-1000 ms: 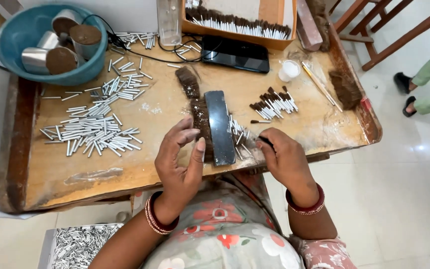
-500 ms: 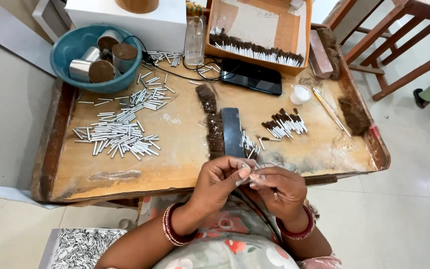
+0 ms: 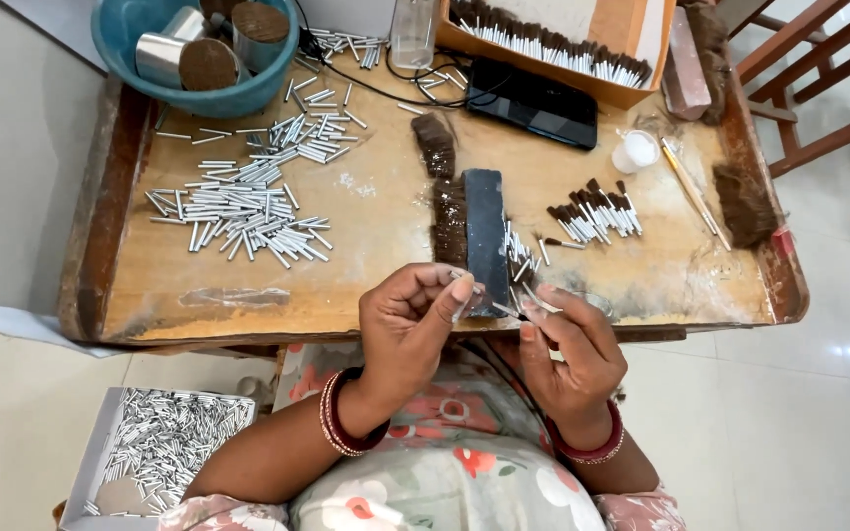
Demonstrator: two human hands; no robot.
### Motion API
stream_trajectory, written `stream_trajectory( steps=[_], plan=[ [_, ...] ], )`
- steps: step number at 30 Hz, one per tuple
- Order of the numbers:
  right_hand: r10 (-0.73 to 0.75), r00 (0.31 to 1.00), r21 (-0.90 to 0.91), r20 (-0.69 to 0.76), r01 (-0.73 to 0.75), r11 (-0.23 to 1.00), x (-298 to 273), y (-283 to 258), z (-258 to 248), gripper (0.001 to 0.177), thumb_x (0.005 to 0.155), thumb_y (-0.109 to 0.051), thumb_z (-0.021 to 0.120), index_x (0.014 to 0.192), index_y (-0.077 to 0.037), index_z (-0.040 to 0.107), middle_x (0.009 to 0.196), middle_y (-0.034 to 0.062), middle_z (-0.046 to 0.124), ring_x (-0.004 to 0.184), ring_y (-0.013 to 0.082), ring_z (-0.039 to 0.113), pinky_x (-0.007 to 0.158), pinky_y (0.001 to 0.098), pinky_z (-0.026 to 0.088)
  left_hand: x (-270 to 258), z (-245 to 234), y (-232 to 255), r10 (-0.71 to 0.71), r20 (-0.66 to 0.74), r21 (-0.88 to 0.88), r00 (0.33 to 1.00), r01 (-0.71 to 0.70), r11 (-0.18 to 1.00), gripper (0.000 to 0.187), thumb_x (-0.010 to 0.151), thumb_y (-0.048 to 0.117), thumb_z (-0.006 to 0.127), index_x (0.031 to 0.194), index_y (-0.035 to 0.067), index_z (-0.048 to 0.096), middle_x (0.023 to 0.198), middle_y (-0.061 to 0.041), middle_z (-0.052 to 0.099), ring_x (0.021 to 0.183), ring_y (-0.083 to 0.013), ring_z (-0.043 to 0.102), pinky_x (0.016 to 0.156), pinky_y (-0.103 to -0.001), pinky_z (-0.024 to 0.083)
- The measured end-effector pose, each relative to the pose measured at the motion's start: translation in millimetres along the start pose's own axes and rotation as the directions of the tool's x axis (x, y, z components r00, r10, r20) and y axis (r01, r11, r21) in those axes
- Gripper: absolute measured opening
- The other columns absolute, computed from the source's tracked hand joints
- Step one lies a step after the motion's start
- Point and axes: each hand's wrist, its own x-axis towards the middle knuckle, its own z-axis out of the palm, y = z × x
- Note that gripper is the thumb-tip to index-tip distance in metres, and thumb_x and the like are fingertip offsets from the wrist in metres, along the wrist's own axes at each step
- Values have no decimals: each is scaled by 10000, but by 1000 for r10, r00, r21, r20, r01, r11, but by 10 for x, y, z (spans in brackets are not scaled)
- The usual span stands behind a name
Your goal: Inserting small metal components into the base of a brush for manufacturing.
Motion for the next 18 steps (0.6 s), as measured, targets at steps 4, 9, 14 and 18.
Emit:
stream_trajectory(
  steps=[4, 9, 14, 18],
  plan=[
    [-42, 997, -60, -69, 38, 997, -37, 51, 70, 131, 921, -10, 779, 1037, 7, 720, 1157, 158, 699, 1060, 278, 719, 924, 343, 592, 5, 16, -26, -24, 2, -34, 1000, 24, 999, 129, 1015, 73, 694, 1067, -43, 676, 963, -60, 754, 885, -78, 702, 823, -236, 580],
    [-111, 991, -120, -79, 101, 988, -51, 17, 89, 138, 910, 16, 788, 1032, 26, 724, 1137, 164, 701, 1023, 291, 734, 894, 356, 614, -23, 39, -85, -19, 22, -25, 1000, 20, 999, 126, 1018, 75, 684, 1071, -37, 661, 949, -39, 746, 859, -50, 676, 777, -203, 551],
    [-84, 994, -94, -72, 77, 993, -43, -37, 50, 141, 922, -14, 781, 1041, 30, 720, 1151, 160, 701, 1030, 291, 737, 902, 349, 609, -105, 22, -152, 2, 39, 34, 999, -3, 999, 110, 1051, 53, 703, 1045, -53, 676, 924, -34, 719, 827, -33, 616, 733, -192, 497],
    [104, 994, 80, -20, -103, 991, -89, 37, -52, 234, 864, -135, 793, 1013, 34, 729, 1136, 177, 714, 876, 217, 683, 753, 273, 539, -88, 114, 103, 53, 45, 7, 998, -53, 999, 142, 1028, 81, 667, 1100, -42, 669, 1047, -94, 757, 919, -82, 672, 838, -236, 550]
  ],
)
